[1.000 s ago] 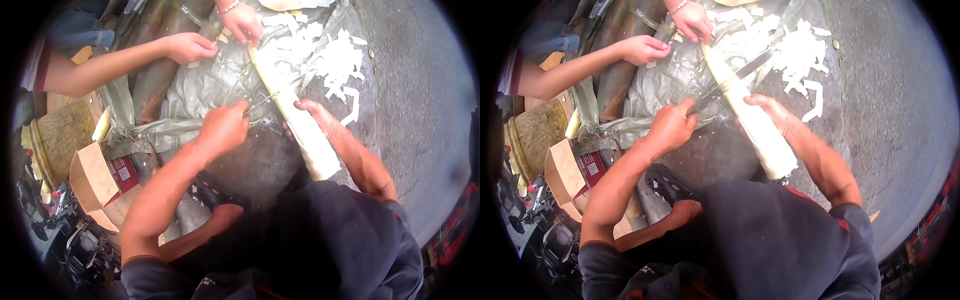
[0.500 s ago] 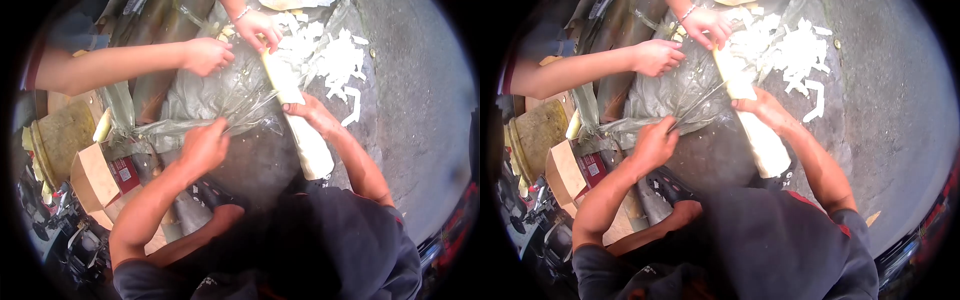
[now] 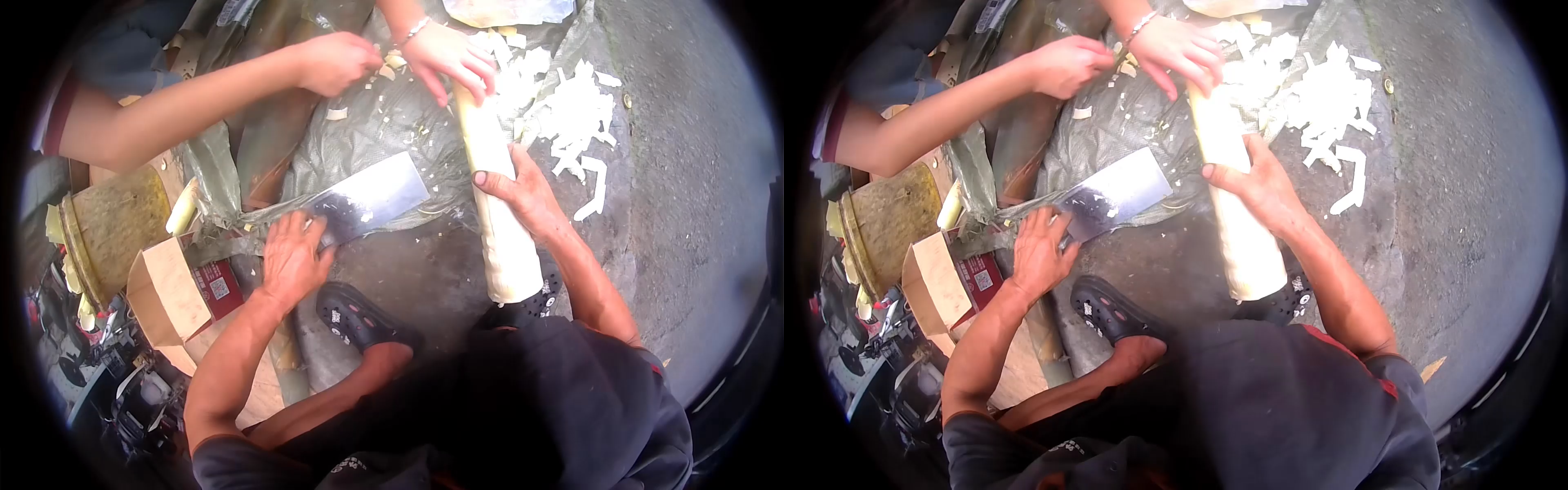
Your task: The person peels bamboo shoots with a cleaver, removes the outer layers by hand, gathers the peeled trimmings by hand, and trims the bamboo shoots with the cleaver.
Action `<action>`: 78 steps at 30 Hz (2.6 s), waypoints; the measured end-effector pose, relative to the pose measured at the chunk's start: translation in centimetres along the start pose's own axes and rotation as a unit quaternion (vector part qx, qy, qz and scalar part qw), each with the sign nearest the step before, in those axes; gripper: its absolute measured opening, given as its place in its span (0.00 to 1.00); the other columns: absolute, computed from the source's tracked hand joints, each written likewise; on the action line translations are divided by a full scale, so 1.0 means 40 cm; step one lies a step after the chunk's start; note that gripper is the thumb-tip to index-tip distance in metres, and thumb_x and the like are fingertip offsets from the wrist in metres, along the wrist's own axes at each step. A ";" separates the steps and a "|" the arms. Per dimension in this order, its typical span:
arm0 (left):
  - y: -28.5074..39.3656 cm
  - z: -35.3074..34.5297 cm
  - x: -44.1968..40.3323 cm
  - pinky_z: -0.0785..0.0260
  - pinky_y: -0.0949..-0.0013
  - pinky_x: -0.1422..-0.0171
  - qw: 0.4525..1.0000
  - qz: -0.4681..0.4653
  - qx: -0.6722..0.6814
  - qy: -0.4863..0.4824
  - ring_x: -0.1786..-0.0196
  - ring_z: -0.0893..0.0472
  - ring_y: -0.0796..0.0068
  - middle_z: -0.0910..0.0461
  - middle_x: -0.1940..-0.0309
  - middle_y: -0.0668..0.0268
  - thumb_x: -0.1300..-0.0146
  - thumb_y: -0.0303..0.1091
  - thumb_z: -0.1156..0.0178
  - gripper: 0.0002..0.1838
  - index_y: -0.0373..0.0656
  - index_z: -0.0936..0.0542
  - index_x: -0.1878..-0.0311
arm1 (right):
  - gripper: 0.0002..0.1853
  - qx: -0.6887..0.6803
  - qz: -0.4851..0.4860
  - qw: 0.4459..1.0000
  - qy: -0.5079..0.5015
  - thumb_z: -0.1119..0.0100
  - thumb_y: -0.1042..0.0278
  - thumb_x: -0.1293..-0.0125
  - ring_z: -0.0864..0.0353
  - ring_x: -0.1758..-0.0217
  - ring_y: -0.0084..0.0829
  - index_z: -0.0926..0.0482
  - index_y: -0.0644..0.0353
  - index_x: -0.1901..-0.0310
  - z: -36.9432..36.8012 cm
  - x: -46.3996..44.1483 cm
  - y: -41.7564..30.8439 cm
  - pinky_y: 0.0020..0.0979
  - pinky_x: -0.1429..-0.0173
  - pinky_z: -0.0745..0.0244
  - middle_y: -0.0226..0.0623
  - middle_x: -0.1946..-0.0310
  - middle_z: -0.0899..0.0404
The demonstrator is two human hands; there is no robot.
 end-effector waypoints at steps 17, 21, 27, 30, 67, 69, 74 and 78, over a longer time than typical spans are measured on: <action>0.183 -0.024 -0.382 0.30 0.74 0.68 0.695 0.319 0.626 0.152 0.73 0.21 0.81 0.16 0.74 0.65 0.36 0.34 0.38 0.12 0.32 0.15 0.63 | 0.38 -0.006 0.041 0.998 -0.048 0.36 0.46 0.41 0.20 0.48 0.38 0.32 0.70 0.38 -0.093 -0.001 -0.070 0.37 0.42 0.27 0.50 0.51 0.20; 0.176 -0.005 -0.387 0.32 0.74 0.70 0.725 0.316 0.596 0.137 0.75 0.23 0.82 0.17 0.76 0.66 0.36 0.34 0.39 0.12 0.32 0.15 0.66 | 0.36 0.042 0.077 0.996 -0.033 0.37 0.49 0.40 0.20 0.48 0.39 0.33 0.68 0.37 -0.094 -0.006 -0.065 0.37 0.42 0.27 0.50 0.51 0.20; 0.191 -0.025 -0.378 0.34 0.74 0.71 0.735 0.301 0.593 0.131 0.76 0.25 0.84 0.20 0.79 0.68 0.37 0.33 0.38 0.12 0.33 0.16 0.70 | 0.35 0.040 0.070 0.995 -0.059 0.36 0.50 0.40 0.21 0.45 0.38 0.33 0.68 0.38 -0.079 0.021 -0.069 0.38 0.40 0.28 0.49 0.49 0.22; 0.212 -0.026 -0.379 0.34 0.70 0.71 0.727 0.300 0.597 0.158 0.76 0.27 0.83 0.22 0.82 0.66 0.39 0.33 0.39 0.13 0.32 0.19 0.74 | 0.35 -0.003 0.035 0.997 -0.071 0.37 0.50 0.39 0.22 0.44 0.37 0.32 0.68 0.38 -0.080 0.027 -0.049 0.38 0.40 0.28 0.48 0.49 0.23; 0.222 -0.020 -0.380 0.25 0.65 0.62 0.452 0.339 0.811 0.149 0.67 0.21 0.71 0.22 0.66 0.64 0.33 0.40 0.37 0.18 0.36 0.22 0.49 | 0.35 -0.436 0.009 0.884 -0.167 0.35 0.40 0.36 0.16 0.65 0.30 0.26 0.65 0.41 -0.055 0.010 -0.029 0.30 0.62 0.16 0.41 0.61 0.18; 0.250 -0.045 -0.335 0.25 0.64 0.49 0.483 0.311 0.811 0.112 0.56 0.19 0.66 0.20 0.56 0.58 0.35 0.43 0.34 0.26 0.33 0.25 0.41 | 0.33 -0.441 0.026 0.885 -0.144 0.36 0.41 0.34 0.16 0.65 0.30 0.26 0.63 0.41 -0.069 0.007 -0.043 0.30 0.62 0.16 0.39 0.60 0.18; 0.333 -0.055 -0.283 0.29 0.64 0.38 0.549 0.207 0.809 0.016 0.44 0.22 0.65 0.22 0.46 0.54 0.42 0.40 0.29 0.39 0.31 0.34 0.32 | 0.25 -0.390 0.038 0.919 -0.042 0.47 0.47 0.26 0.21 0.52 0.28 0.26 0.62 0.41 -0.102 -0.001 -0.051 0.31 0.46 0.25 0.36 0.53 0.21; 0.330 -0.040 -0.262 0.24 0.66 0.47 0.544 0.233 0.805 -0.042 0.52 0.18 0.68 0.20 0.52 0.58 0.47 0.33 0.28 0.34 0.31 0.29 0.38 | 0.31 -0.041 0.204 0.972 0.109 0.42 0.42 0.28 0.26 0.42 0.41 0.21 0.68 0.45 -0.025 -0.030 -0.038 0.41 0.35 0.34 0.47 0.50 0.21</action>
Point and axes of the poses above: each hand's wrist, its own x-axis away from the middle knuckle, its own z-axis out of the back of the hand, y = z × x, the point moved 1 cm from there along -x, towards the middle knuckle
